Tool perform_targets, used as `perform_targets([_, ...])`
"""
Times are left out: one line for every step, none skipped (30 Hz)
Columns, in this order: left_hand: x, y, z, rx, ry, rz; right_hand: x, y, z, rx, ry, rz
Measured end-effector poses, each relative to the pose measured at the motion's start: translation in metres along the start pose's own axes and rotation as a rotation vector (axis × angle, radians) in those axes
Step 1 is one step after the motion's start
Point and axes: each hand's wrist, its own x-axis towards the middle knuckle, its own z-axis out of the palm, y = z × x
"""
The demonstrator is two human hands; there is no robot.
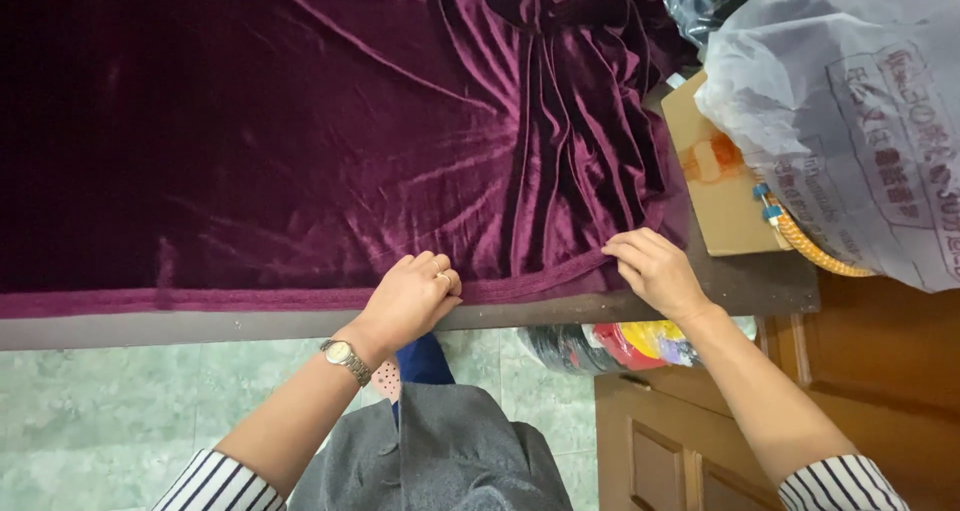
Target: Smoothing and aligning the edges of a large piece of purple velvet fabric on a work table to prepare it for sewing.
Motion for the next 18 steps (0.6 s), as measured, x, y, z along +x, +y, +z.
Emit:
perform_targets([0.000, 0.000, 0.001, -0.001, -0.002, 0.002, 0.000, 0.000, -0.002, 0.000, 0.000, 0.003])
perform_targets([-0.001, 0.000, 0.002, 0.022, -0.001, 0.005, -0.001, -0.001, -0.005, 0.013, -0.002, -0.011])
perform_targets([0.000, 0.000, 0.003, 0.045, 0.001, 0.008, -0.001, -0.001, -0.008, 0.025, -0.003, -0.025])
perform_targets([0.001, -0.001, 0.007, 0.044, 0.000, 0.012, -0.003, 0.000, -0.006, 0.024, -0.004, -0.022])
perform_targets([0.002, -0.003, 0.011, 0.070, 0.013, 0.015, -0.005, 0.002, -0.004, 0.012, 0.003, -0.024])
perform_targets([0.003, -0.004, 0.015, 0.096, 0.025, 0.019, -0.007, 0.003, -0.003, 0.001, 0.009, -0.026])
perform_targets([0.003, -0.005, 0.019, 0.095, 0.025, 0.022, -0.008, 0.004, -0.003, 0.000, 0.009, -0.024])
perform_targets([0.003, -0.006, 0.022, 0.125, 0.037, 0.035, -0.008, 0.004, -0.004, -0.014, 0.017, -0.027])
perform_targets([0.002, -0.008, 0.026, 0.155, 0.049, 0.048, -0.008, 0.004, -0.004, -0.027, 0.024, -0.032])
perform_targets([0.003, -0.005, 0.020, 0.155, 0.048, 0.050, -0.009, 0.003, -0.007, -0.027, 0.025, -0.030])
perform_targets([0.004, -0.003, 0.015, 0.144, 0.048, 0.054, -0.009, 0.003, -0.009, -0.025, 0.044, -0.056])
perform_targets([0.004, -0.001, 0.009, 0.133, 0.049, 0.059, -0.009, 0.002, -0.010, -0.023, 0.063, -0.081])
perform_targets([0.004, -0.002, 0.009, 0.134, 0.048, 0.059, -0.013, 0.003, -0.011, -0.023, 0.064, -0.081])
perform_targets([0.003, -0.004, 0.009, 0.111, 0.044, 0.070, -0.016, 0.004, -0.011, -0.029, 0.067, -0.084])
perform_targets([0.003, -0.006, 0.008, 0.088, 0.041, 0.081, -0.019, 0.005, -0.011, -0.037, 0.070, -0.087])
perform_targets([0.003, -0.006, 0.009, 0.088, 0.041, 0.081, -0.025, 0.007, -0.009, -0.037, 0.070, -0.087])
perform_targets([0.002, -0.007, 0.009, 0.069, 0.032, 0.082, -0.030, 0.010, -0.007, -0.037, 0.062, -0.090])
perform_targets([0.002, -0.008, 0.009, 0.049, 0.023, 0.082, -0.035, 0.013, -0.005, -0.038, 0.055, -0.092])
